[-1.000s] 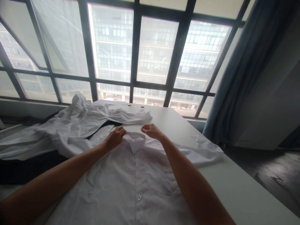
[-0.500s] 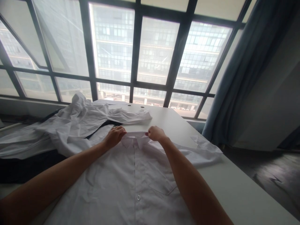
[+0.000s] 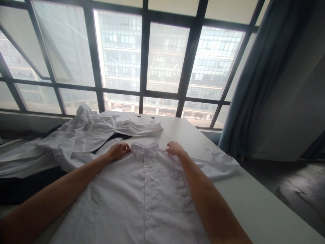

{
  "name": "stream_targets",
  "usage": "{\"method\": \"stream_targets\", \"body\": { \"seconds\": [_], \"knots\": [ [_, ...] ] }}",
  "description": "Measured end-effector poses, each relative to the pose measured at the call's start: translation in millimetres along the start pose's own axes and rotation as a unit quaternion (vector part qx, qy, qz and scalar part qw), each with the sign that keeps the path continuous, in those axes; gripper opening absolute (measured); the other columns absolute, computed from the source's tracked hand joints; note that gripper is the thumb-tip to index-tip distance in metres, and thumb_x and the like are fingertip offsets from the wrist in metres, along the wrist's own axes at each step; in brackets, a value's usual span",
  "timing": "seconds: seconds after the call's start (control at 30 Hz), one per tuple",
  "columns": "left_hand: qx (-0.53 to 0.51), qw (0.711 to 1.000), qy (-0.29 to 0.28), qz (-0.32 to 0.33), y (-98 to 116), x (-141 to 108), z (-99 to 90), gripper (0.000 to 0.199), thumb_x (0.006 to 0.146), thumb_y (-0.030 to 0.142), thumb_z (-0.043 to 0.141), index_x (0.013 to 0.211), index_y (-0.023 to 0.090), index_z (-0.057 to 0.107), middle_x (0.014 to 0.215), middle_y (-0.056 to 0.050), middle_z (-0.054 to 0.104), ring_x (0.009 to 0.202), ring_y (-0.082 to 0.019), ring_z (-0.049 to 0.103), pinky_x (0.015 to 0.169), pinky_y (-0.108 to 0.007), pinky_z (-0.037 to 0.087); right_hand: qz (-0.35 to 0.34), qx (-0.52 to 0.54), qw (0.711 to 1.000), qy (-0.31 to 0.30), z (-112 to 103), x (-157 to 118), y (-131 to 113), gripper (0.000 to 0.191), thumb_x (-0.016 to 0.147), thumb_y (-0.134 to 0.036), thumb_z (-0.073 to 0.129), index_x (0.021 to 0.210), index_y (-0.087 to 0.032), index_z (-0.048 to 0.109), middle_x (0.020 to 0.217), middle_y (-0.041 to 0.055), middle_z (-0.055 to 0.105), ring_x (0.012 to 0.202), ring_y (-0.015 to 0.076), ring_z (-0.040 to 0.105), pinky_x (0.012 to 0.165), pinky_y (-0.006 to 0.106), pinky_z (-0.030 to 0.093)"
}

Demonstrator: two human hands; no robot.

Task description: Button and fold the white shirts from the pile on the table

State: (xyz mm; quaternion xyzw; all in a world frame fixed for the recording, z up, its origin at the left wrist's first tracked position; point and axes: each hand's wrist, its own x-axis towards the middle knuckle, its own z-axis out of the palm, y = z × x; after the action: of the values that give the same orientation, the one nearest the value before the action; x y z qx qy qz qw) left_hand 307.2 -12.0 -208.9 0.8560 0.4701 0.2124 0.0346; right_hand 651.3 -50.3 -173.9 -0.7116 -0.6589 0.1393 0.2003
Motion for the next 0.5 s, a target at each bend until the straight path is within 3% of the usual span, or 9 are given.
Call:
{"method": "stream_targets", "body": {
  "seconds": [0.1,0.2,0.3,0.4,0.43,0.5],
  "knots": [
    [0.03,0.999,0.014,-0.012,3,-1,-4.3,0.022,0.091,0.037,0.056,0.091,0.02,0.071,0.096,-0.01,0.073,0.092,-0.025,0.067,0.077,-0.03,0.048,0.004,-0.035,0.999,-0.033,-6,-5,8,0.015,0.064,-0.017,0.081,0.078,-0.015,0.075,0.08,0.0077,0.074,0.076,0.0204,0.066,0.068,0.026,0.047],
    [0.042,0.997,0.03,-0.052,7,-2,-10.7,0.026,0.095,0.039,0.05,0.096,0.019,0.067,0.095,-0.012,0.073,0.091,-0.026,0.069,0.075,-0.031,0.048,-0.002,-0.079,0.996,-0.046,-11,-8,10,0.007,0.069,-0.018,0.078,0.073,-0.014,0.074,0.073,0.0065,0.072,0.07,0.0174,0.063,0.061,0.024,0.043],
    [0.042,0.995,0.038,-0.085,10,-2,-18.8,0.028,0.095,0.042,0.052,0.099,0.018,0.065,0.092,-0.013,0.074,0.088,-0.027,0.069,0.072,-0.031,0.047,-0.007,-0.13,0.991,-0.023,-18,-9,8,0.009,0.078,-0.023,0.072,0.081,-0.014,0.073,0.082,0.0088,0.073,0.077,0.0186,0.064,0.063,0.024,0.042],
    [0.03,0.996,0.045,-0.075,6,3,-27.4,0.03,0.091,0.045,0.056,0.096,0.018,0.066,0.091,-0.012,0.073,0.087,-0.027,0.069,0.071,-0.031,0.045,-0.002,-0.148,0.989,0.01,-27,-9,7,0.019,0.084,-0.029,0.066,0.095,-0.015,0.072,0.098,0.0121,0.073,0.088,0.0225,0.065,0.068,0.027,0.044],
    [0.018,0.997,0.028,-0.067,2,6,-30.4,0.03,0.089,0.047,0.058,0.093,0.018,0.067,0.088,-0.011,0.073,0.085,-0.026,0.068,0.07,-0.03,0.045,-0.003,-0.155,0.988,0.018,-29,-10,7,0.021,0.085,-0.031,0.065,0.098,-0.016,0.071,0.101,0.0122,0.072,0.091,0.0231,0.065,0.069,0.027,0.044],
    [-0.018,0.997,-0.06,-0.049,-10,12,-36.9,0.032,0.082,0.049,0.062,0.082,0.018,0.069,0.078,-0.006,0.07,0.076,-0.023,0.066,0.065,-0.027,0.043,-0.011,-0.173,0.985,0.028,-35,-11,7,0.022,0.086,-0.032,0.064,0.101,-0.018,0.071,0.103,0.0115,0.072,0.092,0.0238,0.066,0.07,0.028,0.045]
  ]
}}
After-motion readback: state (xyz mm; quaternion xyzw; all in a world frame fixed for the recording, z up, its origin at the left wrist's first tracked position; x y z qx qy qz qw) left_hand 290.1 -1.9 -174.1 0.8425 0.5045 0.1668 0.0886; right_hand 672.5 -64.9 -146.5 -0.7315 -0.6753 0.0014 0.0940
